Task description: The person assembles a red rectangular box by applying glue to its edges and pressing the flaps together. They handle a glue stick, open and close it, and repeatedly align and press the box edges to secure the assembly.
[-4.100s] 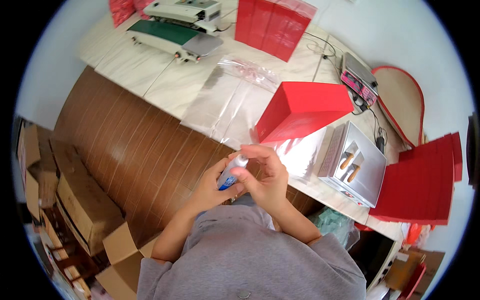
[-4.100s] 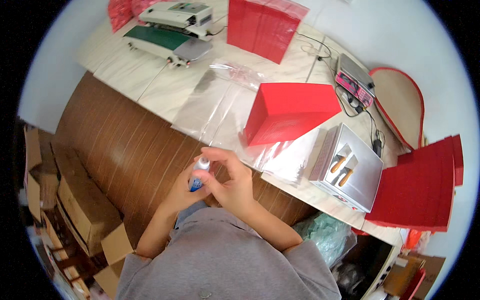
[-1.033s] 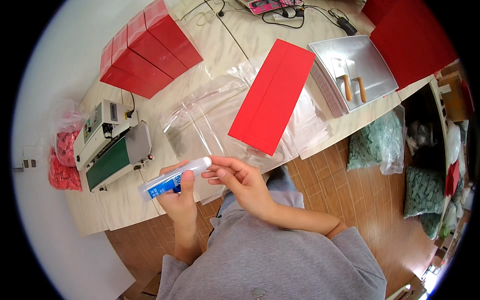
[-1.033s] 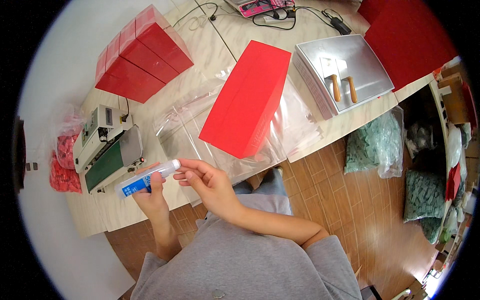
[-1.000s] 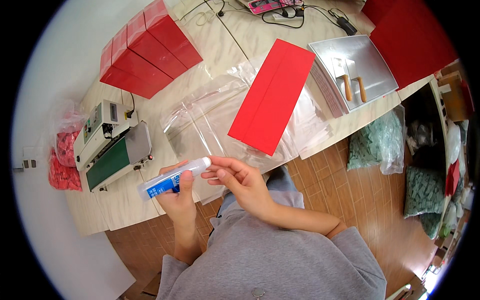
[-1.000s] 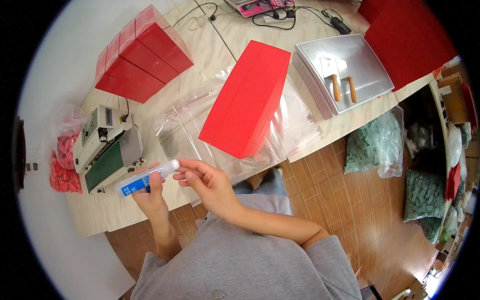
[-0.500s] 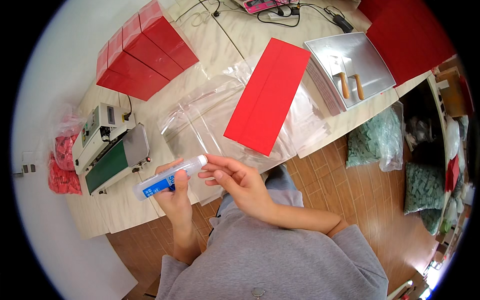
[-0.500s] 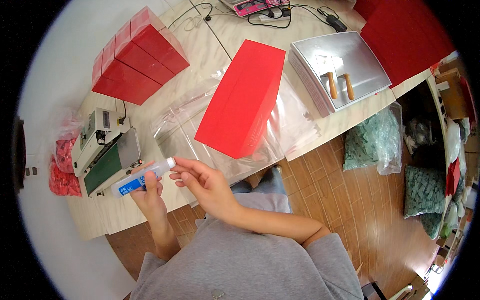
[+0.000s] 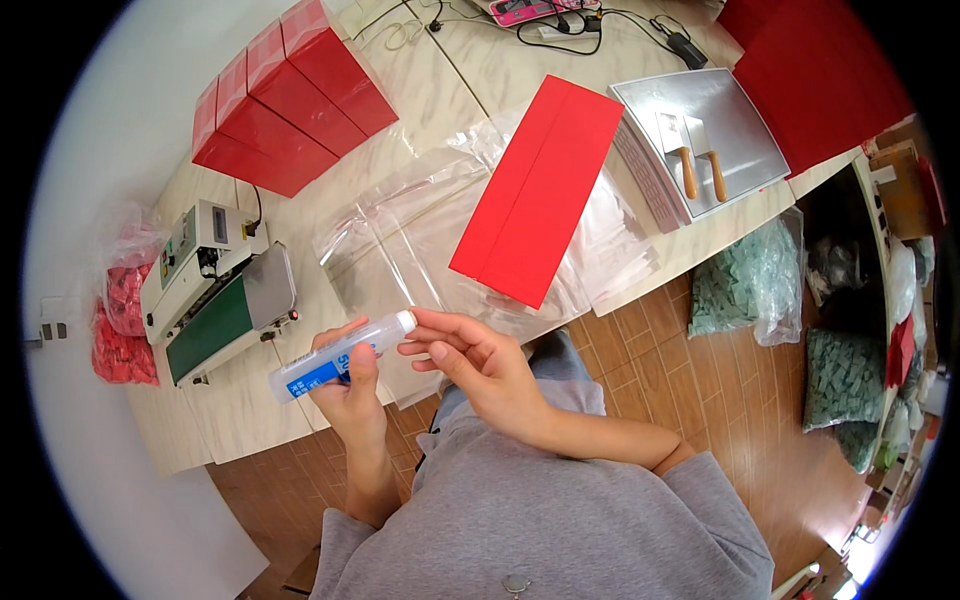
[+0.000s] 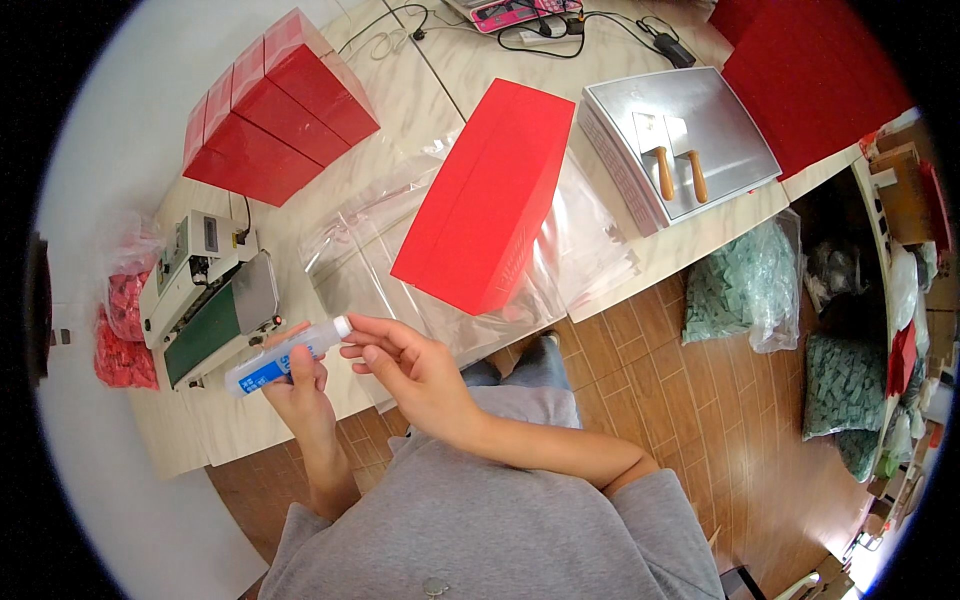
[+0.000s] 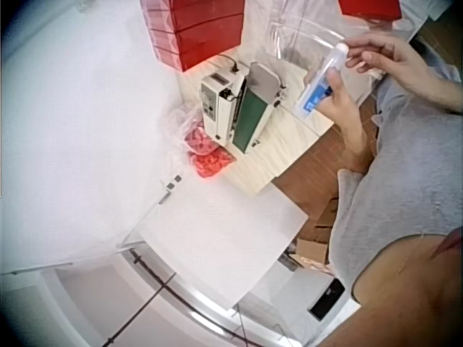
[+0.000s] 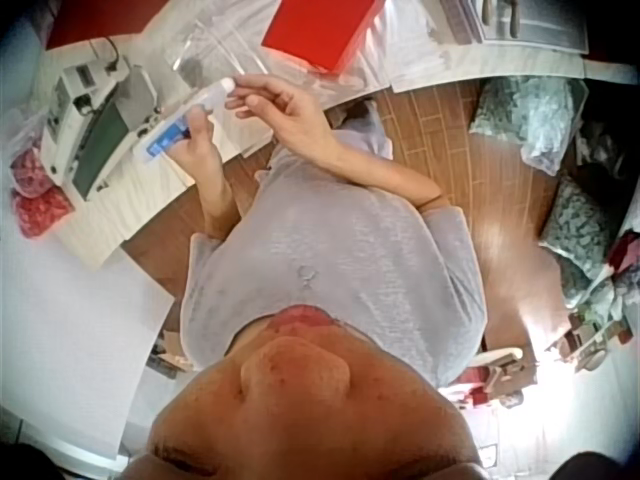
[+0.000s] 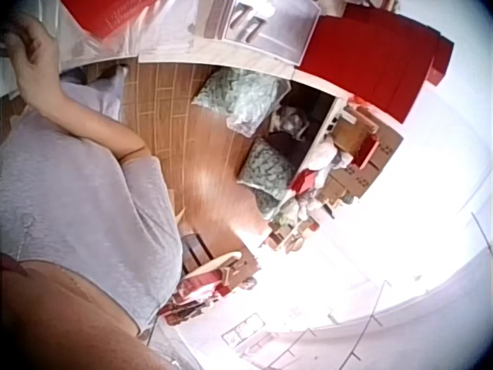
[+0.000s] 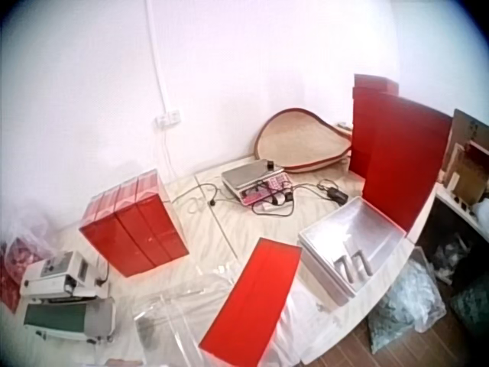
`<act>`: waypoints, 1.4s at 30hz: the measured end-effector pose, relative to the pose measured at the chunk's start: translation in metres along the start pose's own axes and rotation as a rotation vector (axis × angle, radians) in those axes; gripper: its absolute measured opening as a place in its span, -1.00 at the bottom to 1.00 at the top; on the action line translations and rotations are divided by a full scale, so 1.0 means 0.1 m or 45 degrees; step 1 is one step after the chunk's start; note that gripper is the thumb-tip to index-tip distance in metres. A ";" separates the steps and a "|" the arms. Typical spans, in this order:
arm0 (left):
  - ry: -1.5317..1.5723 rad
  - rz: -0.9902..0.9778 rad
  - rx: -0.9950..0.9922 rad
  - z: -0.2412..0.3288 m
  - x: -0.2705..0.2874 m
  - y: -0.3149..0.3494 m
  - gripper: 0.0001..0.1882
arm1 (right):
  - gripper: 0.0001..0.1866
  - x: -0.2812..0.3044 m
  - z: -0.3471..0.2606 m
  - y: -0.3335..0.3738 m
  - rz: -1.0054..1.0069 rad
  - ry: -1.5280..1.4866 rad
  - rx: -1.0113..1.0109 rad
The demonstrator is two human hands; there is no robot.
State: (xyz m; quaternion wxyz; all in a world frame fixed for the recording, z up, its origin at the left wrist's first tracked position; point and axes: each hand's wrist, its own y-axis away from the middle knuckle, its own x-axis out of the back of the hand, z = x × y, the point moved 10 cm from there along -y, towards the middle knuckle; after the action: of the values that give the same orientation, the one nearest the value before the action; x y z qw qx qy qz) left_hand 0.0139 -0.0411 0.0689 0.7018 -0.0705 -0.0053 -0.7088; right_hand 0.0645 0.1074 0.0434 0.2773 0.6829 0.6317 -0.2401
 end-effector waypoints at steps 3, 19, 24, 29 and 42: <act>0.018 0.002 -0.010 -0.01 0.01 0.01 -0.59 | -0.63 -0.01 -0.02 0.00 -0.010 0.000 -0.002; 0.126 -0.015 -0.112 0.07 -0.05 -0.01 -0.55 | -0.59 -0.03 -0.03 0.01 -0.045 0.021 0.000; 0.163 -0.015 -0.085 0.05 -0.07 -0.02 -0.57 | -0.59 -0.03 -0.04 0.01 -0.049 0.016 -0.013; 0.306 -0.047 0.030 0.01 -0.10 -0.04 -0.57 | -0.58 -0.06 -0.07 0.02 -0.080 0.007 -0.006; 0.404 -0.016 0.080 -0.06 -0.08 -0.03 -0.58 | -0.58 -0.09 -0.11 0.06 -0.090 0.037 0.039</act>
State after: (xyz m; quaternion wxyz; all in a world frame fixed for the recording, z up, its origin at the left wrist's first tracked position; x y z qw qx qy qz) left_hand 0.0100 -0.0333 0.0628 0.6913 0.0643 0.0830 -0.7149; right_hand 0.0695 0.1079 0.0579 0.2488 0.6677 0.6558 -0.2494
